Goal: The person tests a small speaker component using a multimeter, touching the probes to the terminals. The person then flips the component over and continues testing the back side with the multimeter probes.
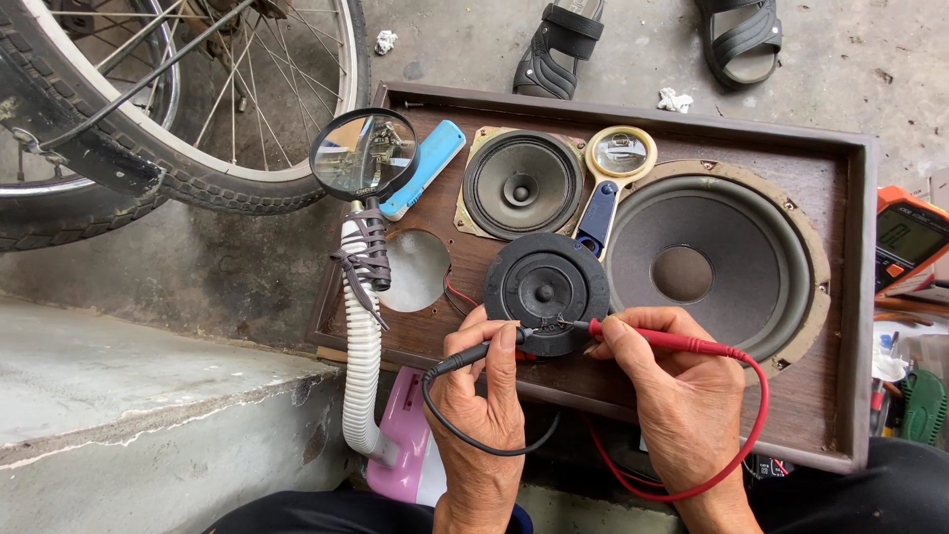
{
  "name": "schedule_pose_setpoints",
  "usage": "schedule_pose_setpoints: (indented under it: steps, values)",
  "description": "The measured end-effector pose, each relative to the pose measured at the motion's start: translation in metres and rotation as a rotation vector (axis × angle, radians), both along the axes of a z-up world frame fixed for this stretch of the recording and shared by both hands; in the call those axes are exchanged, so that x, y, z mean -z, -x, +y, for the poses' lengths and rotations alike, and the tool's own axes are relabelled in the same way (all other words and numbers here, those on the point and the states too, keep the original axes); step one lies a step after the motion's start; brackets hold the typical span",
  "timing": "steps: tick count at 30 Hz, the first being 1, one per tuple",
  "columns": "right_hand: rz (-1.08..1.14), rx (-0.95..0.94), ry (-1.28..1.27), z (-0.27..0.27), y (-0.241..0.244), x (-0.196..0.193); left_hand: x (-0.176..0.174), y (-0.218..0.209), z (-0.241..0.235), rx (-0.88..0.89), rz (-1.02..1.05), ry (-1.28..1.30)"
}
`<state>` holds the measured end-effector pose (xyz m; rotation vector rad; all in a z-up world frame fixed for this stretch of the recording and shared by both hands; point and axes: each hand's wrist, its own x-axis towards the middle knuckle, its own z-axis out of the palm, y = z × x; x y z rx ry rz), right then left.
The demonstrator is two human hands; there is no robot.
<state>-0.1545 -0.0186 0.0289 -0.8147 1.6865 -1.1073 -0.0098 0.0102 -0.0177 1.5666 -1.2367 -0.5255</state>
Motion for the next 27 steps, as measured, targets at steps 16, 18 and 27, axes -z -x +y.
schedule_pose_setpoints:
  steps: [16,18,27]
  values:
    - [0.053,-0.015,-0.021,-0.001,-0.001,-0.006,-0.006,0.007,-0.002,-0.023,-0.172,0.101]
    - [0.073,-0.021,-0.007,0.000,-0.001,-0.005,-0.010,0.007,-0.002,-0.012,-0.208,0.132]
    - [0.088,-0.039,0.022,0.002,-0.003,-0.014,-0.021,0.006,-0.003,0.015,-0.224,0.195]
